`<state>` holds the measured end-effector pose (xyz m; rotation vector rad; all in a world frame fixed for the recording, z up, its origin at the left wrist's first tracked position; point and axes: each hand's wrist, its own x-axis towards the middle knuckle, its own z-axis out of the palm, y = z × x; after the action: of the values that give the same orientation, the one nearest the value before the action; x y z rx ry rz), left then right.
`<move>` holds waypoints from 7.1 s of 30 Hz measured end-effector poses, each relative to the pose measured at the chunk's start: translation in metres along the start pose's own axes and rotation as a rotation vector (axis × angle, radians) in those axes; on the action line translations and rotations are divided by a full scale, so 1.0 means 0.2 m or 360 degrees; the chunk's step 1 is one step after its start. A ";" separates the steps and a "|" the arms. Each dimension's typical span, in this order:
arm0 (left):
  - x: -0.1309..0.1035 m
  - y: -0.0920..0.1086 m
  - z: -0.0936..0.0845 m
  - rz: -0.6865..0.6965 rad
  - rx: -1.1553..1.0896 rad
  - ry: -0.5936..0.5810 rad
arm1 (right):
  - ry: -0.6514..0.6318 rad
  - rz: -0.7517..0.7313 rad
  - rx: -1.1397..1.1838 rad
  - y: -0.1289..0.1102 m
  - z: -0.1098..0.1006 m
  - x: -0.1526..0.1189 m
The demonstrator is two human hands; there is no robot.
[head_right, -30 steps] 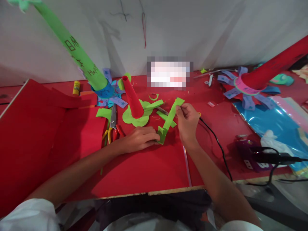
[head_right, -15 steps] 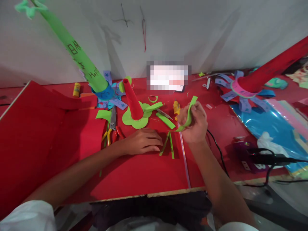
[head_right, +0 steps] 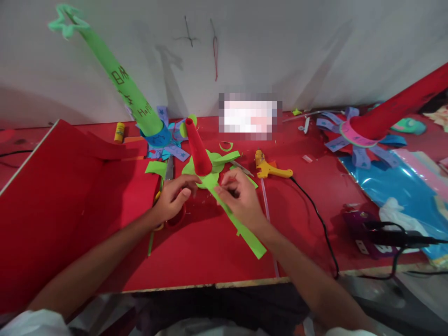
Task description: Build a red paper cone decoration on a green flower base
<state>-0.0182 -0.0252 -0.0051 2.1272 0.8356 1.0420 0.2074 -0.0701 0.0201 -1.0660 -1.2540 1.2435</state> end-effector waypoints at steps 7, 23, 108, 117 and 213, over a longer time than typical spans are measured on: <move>0.05 -0.01 0.00 -0.0277 -0.0120 -0.0141 | -0.0208 -0.0221 -0.0511 0.12 0.03 -0.01; 0.11 -0.08 0.03 -0.0582 0.0081 -0.0088 | -0.0634 -0.1469 -0.1855 0.13 -0.08 0.07; 0.03 -0.14 0.00 0.0325 0.1646 -0.0362 | -0.0307 -0.0768 -0.2176 0.27 0.02 0.10; 0.03 -0.13 0.00 0.0390 0.1618 -0.0307 | -0.0329 -0.0762 -0.2117 0.27 0.02 0.10; 0.02 -0.16 -0.01 0.0142 0.1613 -0.0318 | -0.0378 -0.1040 -0.2357 0.22 -0.22 0.16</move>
<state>-0.0268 -0.0023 -0.0256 3.0412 1.3567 0.4249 0.2449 -0.0316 -0.0231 -1.2485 -2.5286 -0.2687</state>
